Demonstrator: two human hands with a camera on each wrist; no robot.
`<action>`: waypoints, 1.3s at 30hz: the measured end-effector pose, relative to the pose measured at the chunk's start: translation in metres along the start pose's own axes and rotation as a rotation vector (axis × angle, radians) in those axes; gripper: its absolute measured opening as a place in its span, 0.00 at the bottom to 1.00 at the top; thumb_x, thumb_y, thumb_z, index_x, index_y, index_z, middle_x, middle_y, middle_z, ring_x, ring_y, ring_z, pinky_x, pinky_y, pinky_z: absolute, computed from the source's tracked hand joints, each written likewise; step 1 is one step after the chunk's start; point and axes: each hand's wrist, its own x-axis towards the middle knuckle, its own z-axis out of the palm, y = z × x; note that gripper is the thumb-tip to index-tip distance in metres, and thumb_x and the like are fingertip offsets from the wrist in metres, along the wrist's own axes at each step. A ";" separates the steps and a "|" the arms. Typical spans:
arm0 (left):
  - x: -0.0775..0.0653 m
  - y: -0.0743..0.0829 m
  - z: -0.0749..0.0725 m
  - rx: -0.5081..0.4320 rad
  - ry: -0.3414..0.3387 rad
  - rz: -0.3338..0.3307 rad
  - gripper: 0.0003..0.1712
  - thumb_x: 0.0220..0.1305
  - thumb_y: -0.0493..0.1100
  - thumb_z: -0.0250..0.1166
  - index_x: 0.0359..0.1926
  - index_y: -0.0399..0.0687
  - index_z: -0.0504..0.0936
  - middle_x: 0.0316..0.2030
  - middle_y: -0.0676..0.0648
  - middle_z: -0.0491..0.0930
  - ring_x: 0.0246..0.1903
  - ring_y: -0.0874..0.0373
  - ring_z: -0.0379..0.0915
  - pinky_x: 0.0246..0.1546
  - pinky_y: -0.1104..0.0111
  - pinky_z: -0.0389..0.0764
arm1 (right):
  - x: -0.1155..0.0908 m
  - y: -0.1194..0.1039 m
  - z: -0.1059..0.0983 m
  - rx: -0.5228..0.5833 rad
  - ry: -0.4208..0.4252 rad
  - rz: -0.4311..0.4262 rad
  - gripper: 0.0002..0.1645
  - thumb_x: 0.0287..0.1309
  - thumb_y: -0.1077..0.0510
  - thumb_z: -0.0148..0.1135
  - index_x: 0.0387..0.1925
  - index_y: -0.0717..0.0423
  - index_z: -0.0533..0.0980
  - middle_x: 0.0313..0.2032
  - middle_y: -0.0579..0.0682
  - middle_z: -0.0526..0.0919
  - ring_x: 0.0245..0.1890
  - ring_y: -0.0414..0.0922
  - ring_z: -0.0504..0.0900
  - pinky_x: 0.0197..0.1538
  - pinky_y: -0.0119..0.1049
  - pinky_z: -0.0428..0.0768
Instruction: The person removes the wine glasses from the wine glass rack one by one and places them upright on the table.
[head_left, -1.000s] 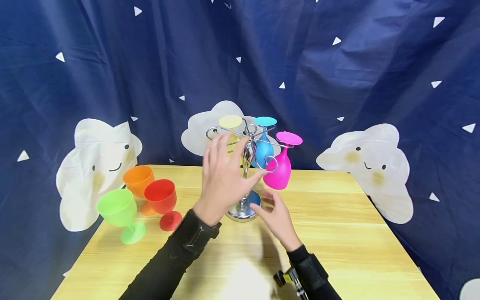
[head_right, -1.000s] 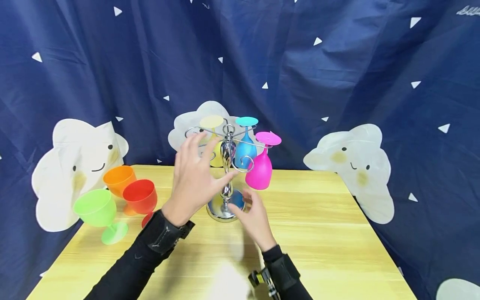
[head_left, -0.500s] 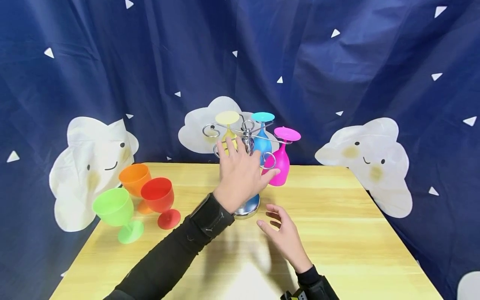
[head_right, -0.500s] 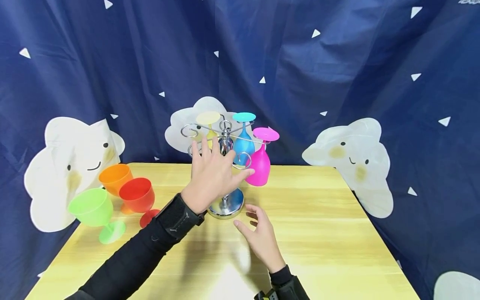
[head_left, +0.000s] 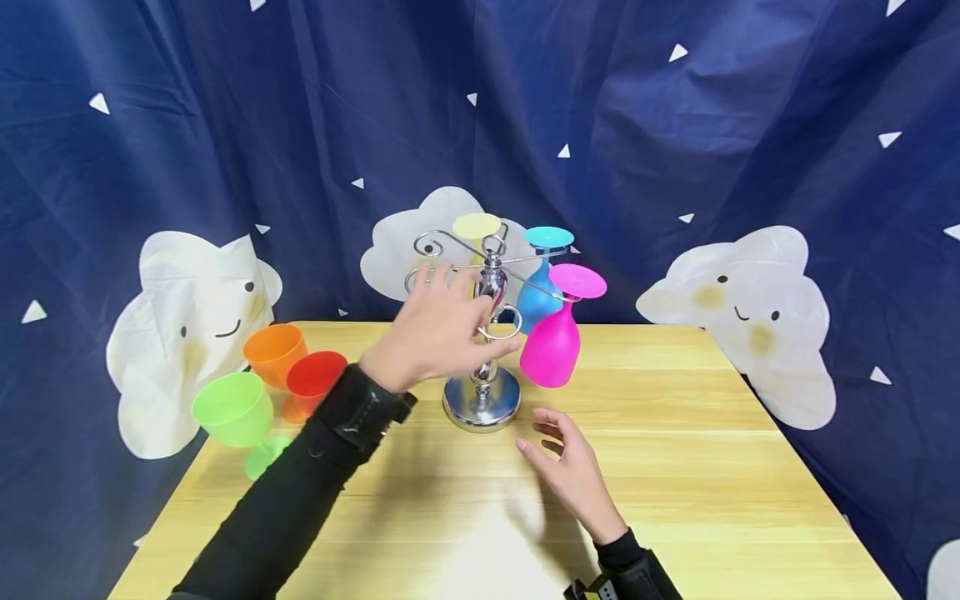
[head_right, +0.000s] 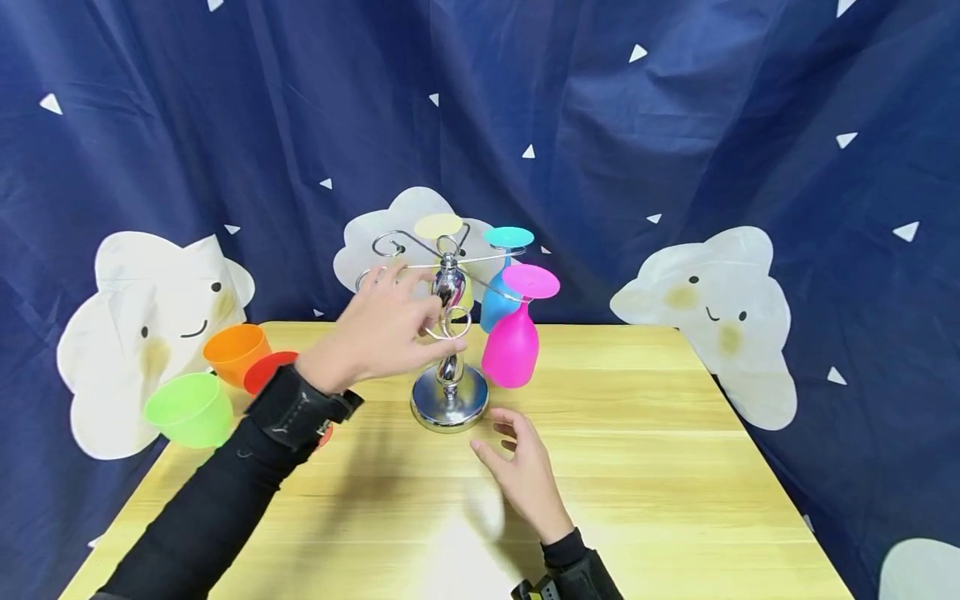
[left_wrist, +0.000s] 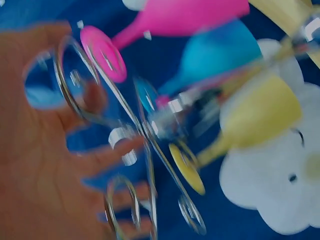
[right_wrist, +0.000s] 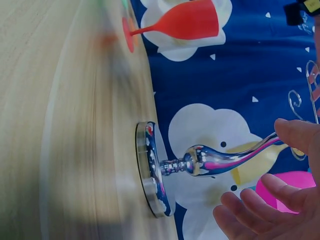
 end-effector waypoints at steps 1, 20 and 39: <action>0.000 -0.007 -0.001 -0.029 0.000 0.017 0.35 0.61 0.82 0.54 0.25 0.59 0.80 0.70 0.44 0.72 0.73 0.38 0.60 0.77 0.38 0.55 | 0.000 0.001 0.000 0.001 0.000 0.002 0.31 0.62 0.56 0.73 0.64 0.58 0.75 0.62 0.58 0.82 0.63 0.58 0.81 0.67 0.56 0.80; 0.013 -0.067 -0.020 -0.350 -0.231 0.058 0.42 0.51 0.51 0.71 0.67 0.53 0.67 0.81 0.48 0.55 0.82 0.51 0.47 0.85 0.45 0.33 | -0.004 0.014 -0.008 -0.015 -0.016 0.068 0.30 0.63 0.54 0.72 0.64 0.58 0.75 0.64 0.59 0.80 0.64 0.58 0.80 0.69 0.58 0.78; 0.038 -0.107 -0.010 -0.454 -0.318 0.138 0.51 0.58 0.26 0.49 0.83 0.54 0.52 0.84 0.45 0.47 0.84 0.43 0.36 0.82 0.37 0.35 | -0.002 0.019 -0.017 -0.033 0.002 0.077 0.30 0.64 0.55 0.72 0.64 0.57 0.75 0.64 0.57 0.80 0.65 0.57 0.80 0.68 0.56 0.79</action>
